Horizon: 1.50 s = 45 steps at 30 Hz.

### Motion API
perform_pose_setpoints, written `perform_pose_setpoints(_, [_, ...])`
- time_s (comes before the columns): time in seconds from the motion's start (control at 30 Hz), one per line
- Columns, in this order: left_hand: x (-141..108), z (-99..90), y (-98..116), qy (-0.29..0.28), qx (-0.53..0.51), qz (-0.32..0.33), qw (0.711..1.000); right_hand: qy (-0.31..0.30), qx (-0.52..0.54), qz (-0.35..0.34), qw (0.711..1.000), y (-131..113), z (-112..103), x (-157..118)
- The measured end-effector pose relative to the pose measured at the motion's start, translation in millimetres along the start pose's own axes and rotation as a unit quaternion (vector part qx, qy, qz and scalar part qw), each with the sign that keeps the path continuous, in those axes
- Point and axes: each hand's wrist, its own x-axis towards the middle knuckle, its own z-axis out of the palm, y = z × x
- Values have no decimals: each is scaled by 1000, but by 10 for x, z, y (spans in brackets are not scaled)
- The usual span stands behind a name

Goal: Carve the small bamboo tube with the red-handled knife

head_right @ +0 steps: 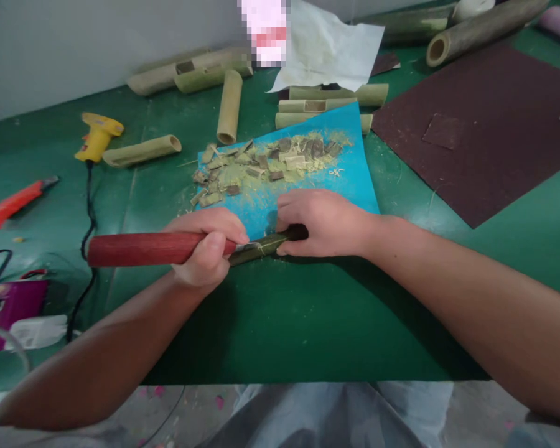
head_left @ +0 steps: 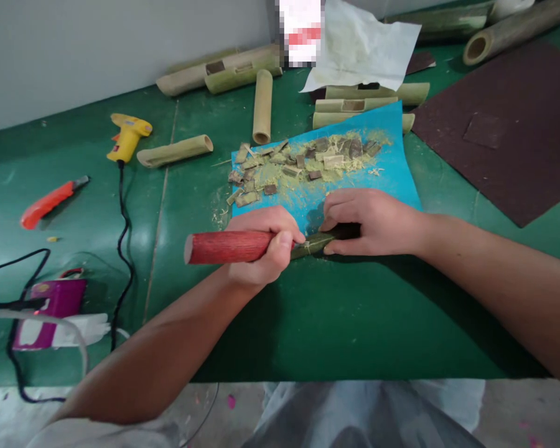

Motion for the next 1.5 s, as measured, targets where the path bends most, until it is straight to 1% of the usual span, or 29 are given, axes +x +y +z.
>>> perform_pose_setpoints(0.1, [12,9,4,14,-38,22,999,-2,-2,2,1000,-5,-6,-2])
perform_pose_setpoints(0.17, [20,9,16,9,-33,23,999,-3,-1,4,1000,-9,-10,-3])
perform_pose_setpoints(0.23, [24,3,36,0,-27,13,1000,-5,2,5,1000,-12,-12,-3])
perform_pose_setpoints(0.3, [23,0,58,-17,-27,-10,999,-4,4,5,1000,-12,-11,-2])
perform_pose_setpoints(0.37, [17,4,69,-19,-35,-26,999,-1,4,2,1000,-9,-8,1])
perform_pose_setpoints(0.43, [8,15,62,3,-47,-23,999,2,2,0,1000,-8,-6,3])
perform_pose_setpoints(0.53, [-3,30,28,36,-48,-1,998,3,2,-1,1000,-11,-6,5])
perform_pose_setpoints(0.7, [-8,22,2,21,-40,5,999,1,1,0,1000,-14,-9,-1])
perform_pose_setpoints(0.97, [35,5,74,-12,-7,2,1000,3,4,-6,1000,-8,-6,1])
perform_pose_setpoints(1.1, [17,26,66,10,-25,-23,999,4,4,-6,1000,-6,0,0])
perform_pose_setpoints(1.23, [-2,38,28,34,-25,-13,999,5,2,-6,1000,-4,-6,-4])
perform_pose_setpoints(1.5, [28,37,26,18,-24,-1,1000,-3,7,6,1000,-4,-4,2])
